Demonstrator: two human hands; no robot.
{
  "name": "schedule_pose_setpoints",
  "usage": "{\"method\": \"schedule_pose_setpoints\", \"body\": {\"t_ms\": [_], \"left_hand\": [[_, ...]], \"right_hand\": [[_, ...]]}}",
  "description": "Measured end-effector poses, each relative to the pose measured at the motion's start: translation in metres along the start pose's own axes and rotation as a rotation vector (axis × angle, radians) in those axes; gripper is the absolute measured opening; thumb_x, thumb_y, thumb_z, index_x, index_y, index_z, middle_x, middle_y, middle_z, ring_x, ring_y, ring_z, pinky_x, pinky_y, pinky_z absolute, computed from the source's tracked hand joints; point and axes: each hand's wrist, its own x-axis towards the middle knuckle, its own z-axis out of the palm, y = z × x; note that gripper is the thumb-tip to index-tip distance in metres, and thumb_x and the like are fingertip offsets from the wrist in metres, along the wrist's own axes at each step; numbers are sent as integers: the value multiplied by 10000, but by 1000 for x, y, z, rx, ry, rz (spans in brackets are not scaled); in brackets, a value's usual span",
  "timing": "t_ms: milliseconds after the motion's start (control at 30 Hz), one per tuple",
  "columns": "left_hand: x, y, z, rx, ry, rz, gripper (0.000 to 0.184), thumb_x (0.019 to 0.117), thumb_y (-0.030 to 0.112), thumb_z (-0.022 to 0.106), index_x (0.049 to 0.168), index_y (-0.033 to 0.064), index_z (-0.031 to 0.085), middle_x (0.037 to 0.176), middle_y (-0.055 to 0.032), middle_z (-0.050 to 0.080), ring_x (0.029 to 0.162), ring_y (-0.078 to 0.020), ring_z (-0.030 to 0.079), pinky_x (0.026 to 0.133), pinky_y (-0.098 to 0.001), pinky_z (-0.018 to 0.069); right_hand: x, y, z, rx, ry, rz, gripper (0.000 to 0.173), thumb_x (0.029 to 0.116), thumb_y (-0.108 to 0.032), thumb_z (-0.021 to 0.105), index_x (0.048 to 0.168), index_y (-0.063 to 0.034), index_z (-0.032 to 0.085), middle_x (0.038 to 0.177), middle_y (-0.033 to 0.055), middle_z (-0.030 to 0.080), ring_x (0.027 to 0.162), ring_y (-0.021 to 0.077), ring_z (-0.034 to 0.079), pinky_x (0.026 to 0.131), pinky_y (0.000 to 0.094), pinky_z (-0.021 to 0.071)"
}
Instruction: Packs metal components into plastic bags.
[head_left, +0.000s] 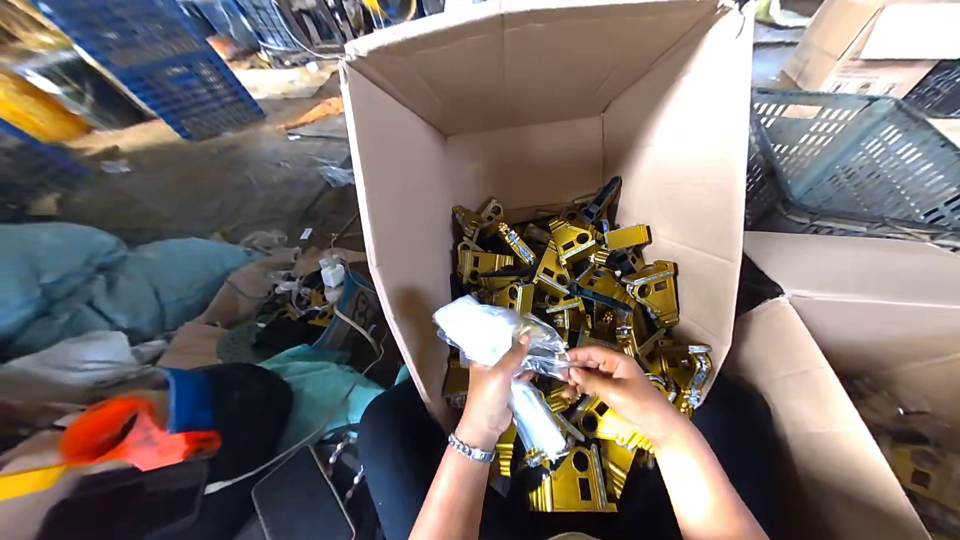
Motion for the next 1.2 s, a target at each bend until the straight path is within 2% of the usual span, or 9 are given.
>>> {"method": "schedule_pose_setpoints", "body": {"t_ms": [133,267,500,600,733,833,900,1000,1200], "left_hand": [[-5,-11,-10,246,-116,147,559,806,-4,785,1276,-55,486,1010,-61,705,881,-100,703,788,-268,609],[-9,-16,-11,430,-271,227,780,652,1,895,1308,-104,484,1127,-87,709,1059,-99,693,963,-278,581],[43,-23,-53,766,148,639,650,776,91,815,1246,-247,519,1131,-305,675,1066,-272,689,989,-407,538],[17,-1,-33,487,-97,327,614,754,118,862,1246,-80,552,1072,-61,712,993,-85,694,917,-277,585],[-12,0,-23,361,-547,37,381,666,-10,837,991,98,671,822,66,718,747,-42,683,728,-244,595],[4,-8,-55,670,-257,416,600,675,61,877,1179,-100,594,1017,-78,722,955,-61,693,893,-249,581],[11,-10,-68,833,-75,542,779,662,107,863,1267,-219,496,1136,-227,688,1078,-145,680,982,-300,543],[11,-7,-65,737,75,506,741,666,84,830,1270,-187,497,1110,-172,690,1034,-79,675,933,-244,552],[5,-6,-62,525,84,509,715,691,41,825,1282,-154,473,1073,-101,707,985,-60,694,906,-241,583]], "right_hand": [[7,1,-9,97,-29,71,209,1005,-51,519,1169,31,619,1023,41,696,905,121,697,863,312,599],[23,10,1,-287,220,0,230,1047,-170,538,956,3,661,745,-24,597,630,8,565,607,196,506],[-2,12,1,-6,22,66,54,958,-55,643,907,-40,642,741,-19,679,558,49,623,553,216,563],[4,5,7,-1,136,58,268,850,-96,791,757,-108,540,579,-56,562,417,22,498,418,189,464],[7,-21,7,-497,-271,93,252,797,-140,839,826,29,655,666,12,591,504,40,525,495,209,478],[29,-29,-20,-617,-165,34,268,864,-180,797,885,25,626,754,66,632,571,98,585,556,273,529],[59,-36,-44,-863,-72,41,308,924,-201,758,1080,53,684,1006,165,710,864,218,692,820,372,575],[120,-37,-67,-1440,-125,202,605,936,-237,744,1440,16,524,1530,276,417,1417,493,362,1130,673,288],[115,-15,-76,-1323,60,-34,460,1011,-26,542,1464,38,494,1440,289,517,1362,438,491,1104,585,417]]}}
